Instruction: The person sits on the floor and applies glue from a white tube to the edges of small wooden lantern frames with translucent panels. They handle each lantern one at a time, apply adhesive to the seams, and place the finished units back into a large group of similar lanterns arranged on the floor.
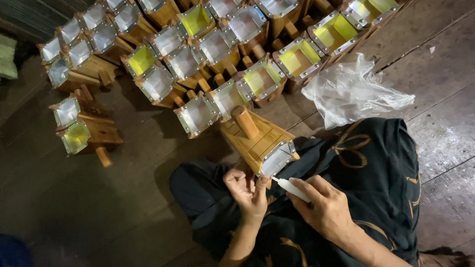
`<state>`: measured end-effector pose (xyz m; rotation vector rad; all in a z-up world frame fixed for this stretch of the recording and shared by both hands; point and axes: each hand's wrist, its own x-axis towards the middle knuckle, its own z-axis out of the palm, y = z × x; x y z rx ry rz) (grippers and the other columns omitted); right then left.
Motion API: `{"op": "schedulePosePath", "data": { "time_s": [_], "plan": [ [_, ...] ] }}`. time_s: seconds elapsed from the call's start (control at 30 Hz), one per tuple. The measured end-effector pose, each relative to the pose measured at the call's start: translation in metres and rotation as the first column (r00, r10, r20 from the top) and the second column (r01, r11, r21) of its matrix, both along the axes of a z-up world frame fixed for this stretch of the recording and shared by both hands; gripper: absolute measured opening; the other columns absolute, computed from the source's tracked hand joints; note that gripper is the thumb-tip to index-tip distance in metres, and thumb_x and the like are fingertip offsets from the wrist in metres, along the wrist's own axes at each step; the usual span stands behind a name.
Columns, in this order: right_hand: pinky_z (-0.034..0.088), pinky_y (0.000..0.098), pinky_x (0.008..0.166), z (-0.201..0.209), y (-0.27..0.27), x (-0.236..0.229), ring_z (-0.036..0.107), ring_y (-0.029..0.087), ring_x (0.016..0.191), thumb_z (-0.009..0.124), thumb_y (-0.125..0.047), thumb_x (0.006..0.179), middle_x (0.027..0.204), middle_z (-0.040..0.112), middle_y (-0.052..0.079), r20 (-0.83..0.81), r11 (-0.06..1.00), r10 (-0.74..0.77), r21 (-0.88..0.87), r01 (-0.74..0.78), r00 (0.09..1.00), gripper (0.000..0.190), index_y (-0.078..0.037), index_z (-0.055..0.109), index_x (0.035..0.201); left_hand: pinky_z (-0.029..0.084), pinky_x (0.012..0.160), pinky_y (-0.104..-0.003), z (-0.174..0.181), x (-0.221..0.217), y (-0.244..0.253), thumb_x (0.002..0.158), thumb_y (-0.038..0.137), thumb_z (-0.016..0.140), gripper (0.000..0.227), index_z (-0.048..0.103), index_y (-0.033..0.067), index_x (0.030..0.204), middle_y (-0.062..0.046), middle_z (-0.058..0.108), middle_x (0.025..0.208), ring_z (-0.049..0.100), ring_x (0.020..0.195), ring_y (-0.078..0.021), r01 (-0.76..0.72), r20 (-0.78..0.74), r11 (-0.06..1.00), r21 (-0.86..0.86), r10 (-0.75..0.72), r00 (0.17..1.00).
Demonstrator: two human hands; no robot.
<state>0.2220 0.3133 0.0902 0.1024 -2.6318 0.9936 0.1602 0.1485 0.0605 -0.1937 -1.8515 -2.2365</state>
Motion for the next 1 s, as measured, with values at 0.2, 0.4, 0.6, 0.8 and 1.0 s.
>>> {"op": "schedulePosePath", "data": {
  "time_s": [0.2,0.4,0.6,0.8,1.0],
  "plan": [
    [0.055,0.0307,0.063,0.002,-0.003,-0.003,0.064,0.018,0.069,0.081,-0.024,0.088,0.088,0.061,0.001,-0.104,0.995,0.036,0.100,-0.025,0.994,0.032,-0.014,0.071,0.118,0.057,0.088,-0.040,-0.010,0.003,0.002,0.094,0.019,0.074,0.045,0.032,0.0127,0.109,-0.026,0.061,0.119,0.063,0.111,-0.0335,-0.033,0.038,0.999,-0.024,0.034,0.999],
    [0.057,0.0326,0.068,0.008,-0.007,-0.006,0.065,0.021,0.076,0.081,-0.018,0.088,0.094,0.064,0.004,-0.144,0.991,0.103,0.099,-0.089,0.984,0.034,-0.008,0.068,0.118,0.055,0.093,-0.042,-0.022,0.007,-0.001,0.092,0.013,0.075,0.046,0.031,0.0121,0.107,-0.028,0.060,0.123,0.063,0.112,-0.0341,-0.025,0.046,0.999,-0.027,0.027,0.999],
    [0.057,0.0318,0.067,0.014,-0.008,-0.007,0.063,0.020,0.074,0.078,-0.013,0.091,0.092,0.059,0.006,-0.171,0.984,0.119,0.149,-0.094,0.978,0.030,-0.005,0.067,0.118,0.058,0.091,-0.041,-0.019,0.006,0.000,0.094,0.011,0.073,0.044,0.032,0.0103,0.109,-0.029,0.063,0.119,0.064,0.111,-0.0341,-0.022,-0.018,0.997,-0.072,0.020,1.000],
    [0.054,0.0331,0.063,0.012,-0.008,-0.006,0.062,0.023,0.070,0.074,-0.012,0.092,0.088,0.059,0.006,-0.134,0.983,0.137,0.138,-0.118,0.981,0.029,-0.005,0.066,0.119,0.056,0.090,-0.039,-0.021,0.006,0.001,0.093,0.014,0.074,0.043,0.034,0.0089,0.107,-0.028,0.062,0.115,0.064,0.106,-0.0320,-0.047,-0.025,0.996,-0.081,0.045,0.999],
    [0.056,0.0321,0.066,0.015,-0.009,-0.009,0.064,0.021,0.070,0.075,-0.010,0.092,0.090,0.060,0.007,-0.164,0.977,0.191,0.127,-0.171,0.968,0.027,-0.003,0.066,0.117,0.055,0.087,-0.036,-0.025,0.009,0.000,0.093,0.010,0.072,0.042,0.033,0.0100,0.108,-0.023,0.060,0.110,0.063,0.102,-0.0279,-0.033,-0.026,0.992,-0.125,0.030,0.999]
  ]
}}
